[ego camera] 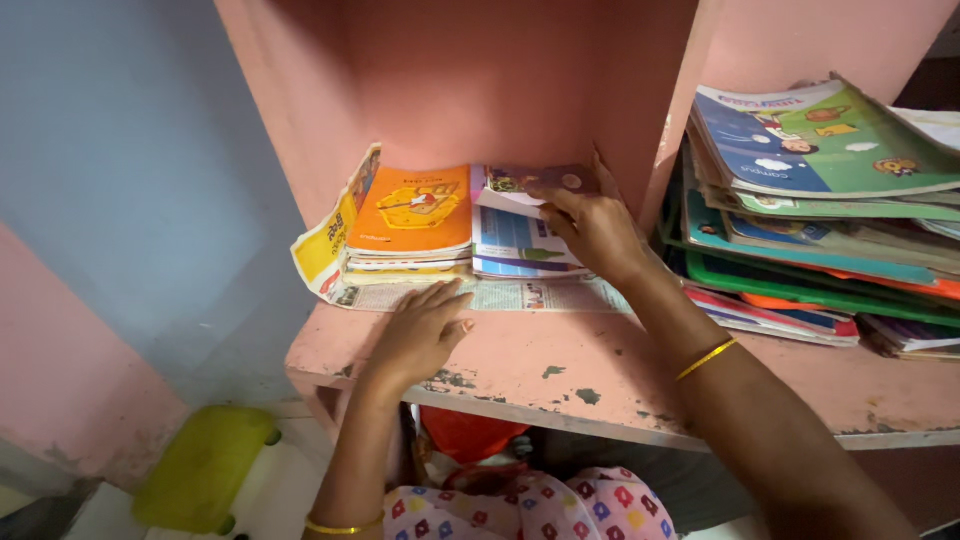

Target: The person organizes books and papers by hand on a shelf, moving stacks, turning pages, and smoothing newspaper liners.

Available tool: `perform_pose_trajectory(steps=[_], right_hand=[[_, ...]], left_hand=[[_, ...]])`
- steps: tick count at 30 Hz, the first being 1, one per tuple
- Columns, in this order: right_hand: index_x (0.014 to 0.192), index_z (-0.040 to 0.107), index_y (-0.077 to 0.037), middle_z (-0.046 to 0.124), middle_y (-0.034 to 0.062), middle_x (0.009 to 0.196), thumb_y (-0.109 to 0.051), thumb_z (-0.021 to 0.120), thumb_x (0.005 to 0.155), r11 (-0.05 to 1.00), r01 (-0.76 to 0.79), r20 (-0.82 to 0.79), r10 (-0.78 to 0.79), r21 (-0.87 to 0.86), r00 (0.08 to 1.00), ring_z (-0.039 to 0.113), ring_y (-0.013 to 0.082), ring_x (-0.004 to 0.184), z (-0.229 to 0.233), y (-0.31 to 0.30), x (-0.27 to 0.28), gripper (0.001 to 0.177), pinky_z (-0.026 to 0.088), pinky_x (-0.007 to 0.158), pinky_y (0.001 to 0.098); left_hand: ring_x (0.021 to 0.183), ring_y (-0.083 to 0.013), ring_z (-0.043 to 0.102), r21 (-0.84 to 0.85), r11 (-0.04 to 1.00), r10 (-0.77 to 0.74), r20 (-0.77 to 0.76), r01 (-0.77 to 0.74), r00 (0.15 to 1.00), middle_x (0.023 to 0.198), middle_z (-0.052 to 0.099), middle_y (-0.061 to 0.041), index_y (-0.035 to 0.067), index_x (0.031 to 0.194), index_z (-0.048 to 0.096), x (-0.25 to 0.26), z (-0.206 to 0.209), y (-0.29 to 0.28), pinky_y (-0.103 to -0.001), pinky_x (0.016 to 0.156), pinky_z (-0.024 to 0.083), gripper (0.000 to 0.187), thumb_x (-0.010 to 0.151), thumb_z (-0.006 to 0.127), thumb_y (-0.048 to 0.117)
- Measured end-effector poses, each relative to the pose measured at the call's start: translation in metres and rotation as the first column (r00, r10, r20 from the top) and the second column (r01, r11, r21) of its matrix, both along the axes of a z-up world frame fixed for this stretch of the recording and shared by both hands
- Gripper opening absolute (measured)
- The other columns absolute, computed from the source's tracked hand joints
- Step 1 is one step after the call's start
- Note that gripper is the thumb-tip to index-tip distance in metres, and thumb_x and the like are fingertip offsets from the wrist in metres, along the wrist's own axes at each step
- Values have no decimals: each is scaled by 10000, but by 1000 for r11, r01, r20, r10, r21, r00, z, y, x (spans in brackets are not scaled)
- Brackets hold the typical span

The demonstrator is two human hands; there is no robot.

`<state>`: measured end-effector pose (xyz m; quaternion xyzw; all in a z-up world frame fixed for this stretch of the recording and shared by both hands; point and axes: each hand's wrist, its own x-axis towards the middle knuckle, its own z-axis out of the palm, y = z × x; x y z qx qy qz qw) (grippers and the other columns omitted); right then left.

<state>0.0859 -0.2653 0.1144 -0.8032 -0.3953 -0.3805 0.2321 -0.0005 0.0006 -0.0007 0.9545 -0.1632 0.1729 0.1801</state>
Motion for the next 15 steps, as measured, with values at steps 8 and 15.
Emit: perform_pose_trajectory(steps=[8, 15], right_hand=[[1229, 729, -258, 764, 49, 1111, -382, 682, 923, 912, -8, -385, -166, -411, 908, 741, 272, 929, -4, 4, 6, 334, 582, 911, 438], [1400, 568, -179, 651, 96, 1321, -374, 716, 837, 856, -67, -251, -76, -513, 965, 680, 358, 1035, -17, 15, -8, 614, 542, 854, 507]], left_hand=[[1514, -283, 304, 4, 1000, 16, -52, -16, 999, 1633, 360, -94, 125, 1466, 528, 1, 2, -1, -474, 1225, 191, 545, 998, 520, 405], [1516, -280, 309, 1, 1000, 7, -45, -7, 999, 1624, 377, -109, 116, 1458, 535, -1, 3, -1, -472, 1226, 199, 537, 1001, 518, 397]])
